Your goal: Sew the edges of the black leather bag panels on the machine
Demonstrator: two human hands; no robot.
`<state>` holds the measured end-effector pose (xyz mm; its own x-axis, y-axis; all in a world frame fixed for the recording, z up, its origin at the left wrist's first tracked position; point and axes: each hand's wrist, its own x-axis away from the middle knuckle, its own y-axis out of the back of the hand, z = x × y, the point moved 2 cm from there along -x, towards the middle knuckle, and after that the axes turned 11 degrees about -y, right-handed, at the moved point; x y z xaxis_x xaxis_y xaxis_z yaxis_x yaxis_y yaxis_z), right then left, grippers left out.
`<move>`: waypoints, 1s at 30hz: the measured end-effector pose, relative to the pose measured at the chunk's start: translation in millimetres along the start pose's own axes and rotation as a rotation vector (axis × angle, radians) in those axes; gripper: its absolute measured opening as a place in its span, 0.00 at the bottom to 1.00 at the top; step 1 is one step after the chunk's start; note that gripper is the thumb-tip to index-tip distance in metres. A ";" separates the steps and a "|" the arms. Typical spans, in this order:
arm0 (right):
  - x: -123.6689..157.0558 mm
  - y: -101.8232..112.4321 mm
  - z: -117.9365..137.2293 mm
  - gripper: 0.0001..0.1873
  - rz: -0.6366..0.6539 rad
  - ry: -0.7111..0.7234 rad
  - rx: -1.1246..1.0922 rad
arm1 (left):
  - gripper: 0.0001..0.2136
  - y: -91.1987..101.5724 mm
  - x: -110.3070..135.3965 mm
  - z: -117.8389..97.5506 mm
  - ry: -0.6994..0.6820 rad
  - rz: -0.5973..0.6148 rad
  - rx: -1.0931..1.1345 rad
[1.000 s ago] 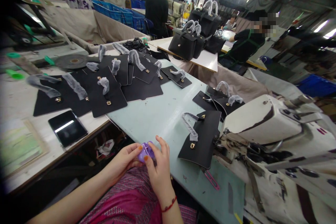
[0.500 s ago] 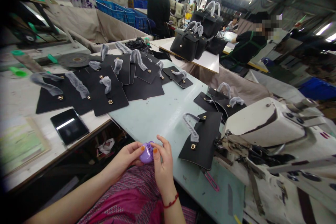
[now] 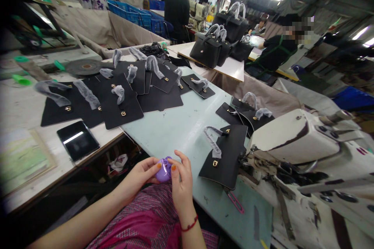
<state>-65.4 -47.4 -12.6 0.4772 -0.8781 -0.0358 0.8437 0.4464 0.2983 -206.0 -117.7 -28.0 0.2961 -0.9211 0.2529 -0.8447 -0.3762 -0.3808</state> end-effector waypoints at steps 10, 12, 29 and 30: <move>1.7 3.9 7.5 0.18 -0.014 0.067 0.066 | 0.16 0.7 -1.8 3.8 -0.025 0.025 0.044; 1.9 5.0 10.5 0.18 -0.011 0.087 0.085 | 0.15 0.2 -1.5 4.4 -0.032 0.033 0.067; 1.3 6.3 11.9 0.19 -0.006 0.122 0.144 | 0.14 0.0 0.0 6.2 -0.046 0.037 0.071; 1.0 6.0 11.2 0.19 -0.009 0.122 0.142 | 0.14 0.3 -0.3 6.4 -0.046 0.034 0.063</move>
<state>-62.7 -47.5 -0.2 0.5031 -0.8508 -0.1516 0.8090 0.4020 0.4288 -203.5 -118.3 -33.9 0.2888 -0.9365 0.1987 -0.8254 -0.3487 -0.4439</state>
